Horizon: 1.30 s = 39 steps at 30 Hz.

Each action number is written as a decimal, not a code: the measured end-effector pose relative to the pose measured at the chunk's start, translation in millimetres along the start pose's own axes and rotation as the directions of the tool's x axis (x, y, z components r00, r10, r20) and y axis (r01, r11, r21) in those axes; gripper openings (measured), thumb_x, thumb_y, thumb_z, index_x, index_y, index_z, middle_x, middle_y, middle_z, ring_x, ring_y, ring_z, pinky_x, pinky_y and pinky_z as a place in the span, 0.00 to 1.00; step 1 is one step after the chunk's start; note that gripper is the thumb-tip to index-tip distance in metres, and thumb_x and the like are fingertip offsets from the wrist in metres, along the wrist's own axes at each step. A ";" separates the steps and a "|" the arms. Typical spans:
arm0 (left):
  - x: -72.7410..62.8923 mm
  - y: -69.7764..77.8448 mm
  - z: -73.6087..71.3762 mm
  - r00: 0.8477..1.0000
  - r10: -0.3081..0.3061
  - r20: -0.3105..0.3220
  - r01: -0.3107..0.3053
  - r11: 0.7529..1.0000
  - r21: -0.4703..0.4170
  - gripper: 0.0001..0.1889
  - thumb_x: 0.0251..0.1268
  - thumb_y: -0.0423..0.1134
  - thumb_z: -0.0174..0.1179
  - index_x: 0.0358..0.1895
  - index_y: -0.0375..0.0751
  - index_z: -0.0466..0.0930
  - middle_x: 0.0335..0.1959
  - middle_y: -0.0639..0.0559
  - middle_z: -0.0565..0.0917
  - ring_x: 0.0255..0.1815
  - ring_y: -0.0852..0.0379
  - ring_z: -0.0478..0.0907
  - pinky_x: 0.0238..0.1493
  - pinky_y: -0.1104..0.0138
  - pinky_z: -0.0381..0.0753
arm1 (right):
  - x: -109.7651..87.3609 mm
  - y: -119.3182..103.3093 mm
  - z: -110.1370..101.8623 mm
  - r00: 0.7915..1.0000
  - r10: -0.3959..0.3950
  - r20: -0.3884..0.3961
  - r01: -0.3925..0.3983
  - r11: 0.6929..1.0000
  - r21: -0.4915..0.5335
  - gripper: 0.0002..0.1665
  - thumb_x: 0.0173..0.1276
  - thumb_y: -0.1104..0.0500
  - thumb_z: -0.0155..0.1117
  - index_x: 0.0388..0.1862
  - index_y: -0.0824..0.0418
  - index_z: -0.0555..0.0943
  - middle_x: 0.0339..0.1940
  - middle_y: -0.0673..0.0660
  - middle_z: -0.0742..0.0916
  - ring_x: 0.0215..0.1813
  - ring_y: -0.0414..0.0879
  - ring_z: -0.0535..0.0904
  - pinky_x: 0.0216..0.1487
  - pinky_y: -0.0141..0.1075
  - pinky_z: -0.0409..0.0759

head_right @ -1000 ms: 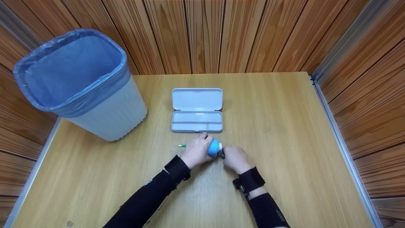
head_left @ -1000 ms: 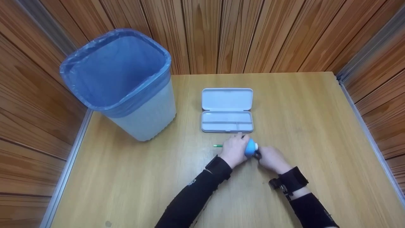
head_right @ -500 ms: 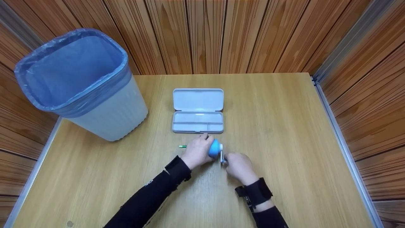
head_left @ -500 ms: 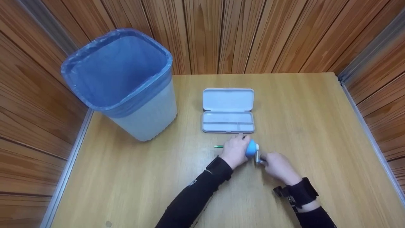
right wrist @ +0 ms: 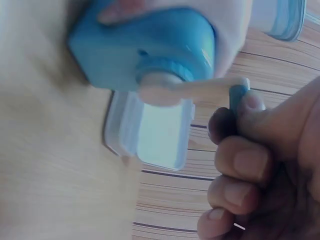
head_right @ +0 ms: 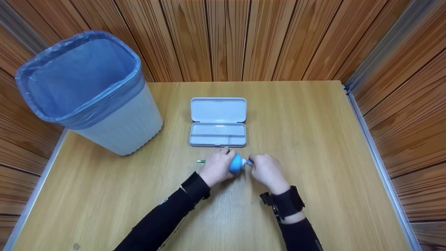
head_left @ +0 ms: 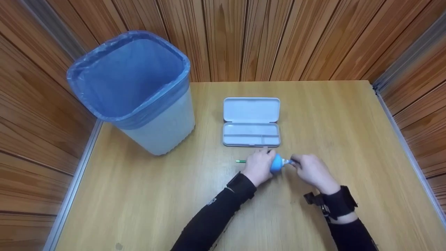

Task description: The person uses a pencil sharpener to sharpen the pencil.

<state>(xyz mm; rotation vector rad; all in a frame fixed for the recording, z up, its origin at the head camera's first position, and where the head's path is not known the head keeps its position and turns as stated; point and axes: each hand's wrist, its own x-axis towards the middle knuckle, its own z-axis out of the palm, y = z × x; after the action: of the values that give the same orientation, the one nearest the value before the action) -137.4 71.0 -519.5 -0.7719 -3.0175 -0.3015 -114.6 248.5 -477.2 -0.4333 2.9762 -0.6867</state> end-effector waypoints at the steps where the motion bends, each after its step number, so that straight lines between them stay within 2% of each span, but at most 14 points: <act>1: -0.3 0.4 0.0 1.000 0.000 0.003 0.000 1.000 -0.003 0.33 0.41 0.51 0.79 0.53 0.50 0.76 0.52 0.52 0.82 0.46 0.54 0.81 0.38 0.65 0.85 | 4.0 0.4 -1.9 1.000 0.000 0.003 0.000 1.000 0.002 0.04 0.66 0.67 0.63 0.32 0.66 0.84 0.23 0.58 0.85 0.22 0.43 0.72 0.24 0.36 0.71; 6: -0.8 2.1 0.7 1.000 0.009 0.008 -0.009 1.000 0.004 0.33 0.43 0.51 0.78 0.55 0.49 0.76 0.50 0.52 0.83 0.46 0.54 0.82 0.39 0.65 0.85 | 21.1 6.5 -6.0 0.999 0.030 0.044 -0.031 0.999 0.021 0.05 0.67 0.67 0.61 0.35 0.68 0.84 0.29 0.62 0.88 0.26 0.47 0.79 0.30 0.41 0.79; 9: 0.0 2.5 0.4 1.000 0.010 0.005 -0.010 1.000 0.014 0.33 0.43 0.51 0.78 0.56 0.49 0.76 0.50 0.51 0.83 0.45 0.54 0.82 0.39 0.65 0.85 | 29.2 10.5 -6.4 0.997 0.041 0.060 -0.043 0.998 0.034 0.06 0.67 0.68 0.61 0.35 0.68 0.84 0.29 0.63 0.88 0.27 0.48 0.79 0.31 0.43 0.79; 17: 1.3 0.7 -2.4 1.000 0.006 0.008 -0.006 1.000 0.008 0.34 0.42 0.51 0.78 0.56 0.49 0.76 0.50 0.51 0.83 0.44 0.54 0.82 0.38 0.65 0.84 | 46.4 15.6 -3.6 0.989 0.082 0.120 -0.089 0.995 0.055 0.07 0.66 0.69 0.58 0.37 0.70 0.83 0.28 0.61 0.85 0.30 0.49 0.76 0.33 0.41 0.75; 23: 1.0 -0.8 0.9 1.000 0.009 -0.008 -0.009 1.000 0.013 0.33 0.42 0.52 0.78 0.55 0.49 0.76 0.49 0.51 0.83 0.44 0.54 0.82 0.37 0.66 0.84 | 55.4 23.1 12.0 0.983 0.117 0.143 -0.126 0.990 0.058 0.07 0.67 0.67 0.57 0.34 0.68 0.82 0.26 0.59 0.82 0.29 0.49 0.74 0.31 0.37 0.70; 30: -1.4 1.0 3.4 0.998 0.019 -0.066 -0.018 1.000 0.017 0.33 0.39 0.53 0.79 0.52 0.49 0.77 0.45 0.51 0.83 0.41 0.53 0.82 0.33 0.64 0.84 | 53.7 36.7 40.8 0.981 0.099 0.169 -0.102 0.995 0.012 0.09 0.67 0.65 0.57 0.26 0.64 0.78 0.22 0.58 0.79 0.27 0.50 0.72 0.30 0.40 0.70; 34: -0.7 1.1 4.5 0.995 0.018 -0.098 -0.016 1.000 0.023 0.32 0.39 0.54 0.79 0.50 0.49 0.78 0.43 0.52 0.83 0.39 0.53 0.82 0.31 0.64 0.84 | 47.3 36.8 49.2 0.981 0.094 0.170 -0.093 0.996 -0.010 0.06 0.60 0.68 0.58 0.24 0.63 0.77 0.22 0.58 0.79 0.27 0.51 0.72 0.31 0.43 0.71; 37: -0.3 0.9 4.1 0.996 0.008 -0.094 -0.006 1.000 0.022 0.32 0.38 0.54 0.80 0.50 0.49 0.77 0.43 0.52 0.83 0.40 0.53 0.82 0.31 0.64 0.83 | 39.2 34.4 53.2 0.981 0.071 0.180 -0.063 0.997 -0.052 0.05 0.53 0.68 0.59 0.21 0.62 0.75 0.21 0.57 0.78 0.26 0.51 0.71 0.29 0.44 0.72; 39: 0.0 0.9 3.7 0.997 0.002 -0.082 -0.001 1.000 0.022 0.33 0.38 0.53 0.80 0.50 0.49 0.77 0.44 0.52 0.83 0.41 0.53 0.82 0.31 0.64 0.83 | 32.2 32.7 55.3 0.982 0.060 0.179 -0.045 0.995 -0.087 0.07 0.54 0.68 0.60 0.19 0.61 0.74 0.20 0.57 0.78 0.24 0.51 0.71 0.28 0.45 0.73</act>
<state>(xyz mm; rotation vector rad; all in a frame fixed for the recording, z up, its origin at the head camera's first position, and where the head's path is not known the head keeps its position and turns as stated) -136.9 72.4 -523.0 -0.7411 -2.9387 -0.2921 -147.5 244.3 -540.9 -0.3974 2.8394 -0.4916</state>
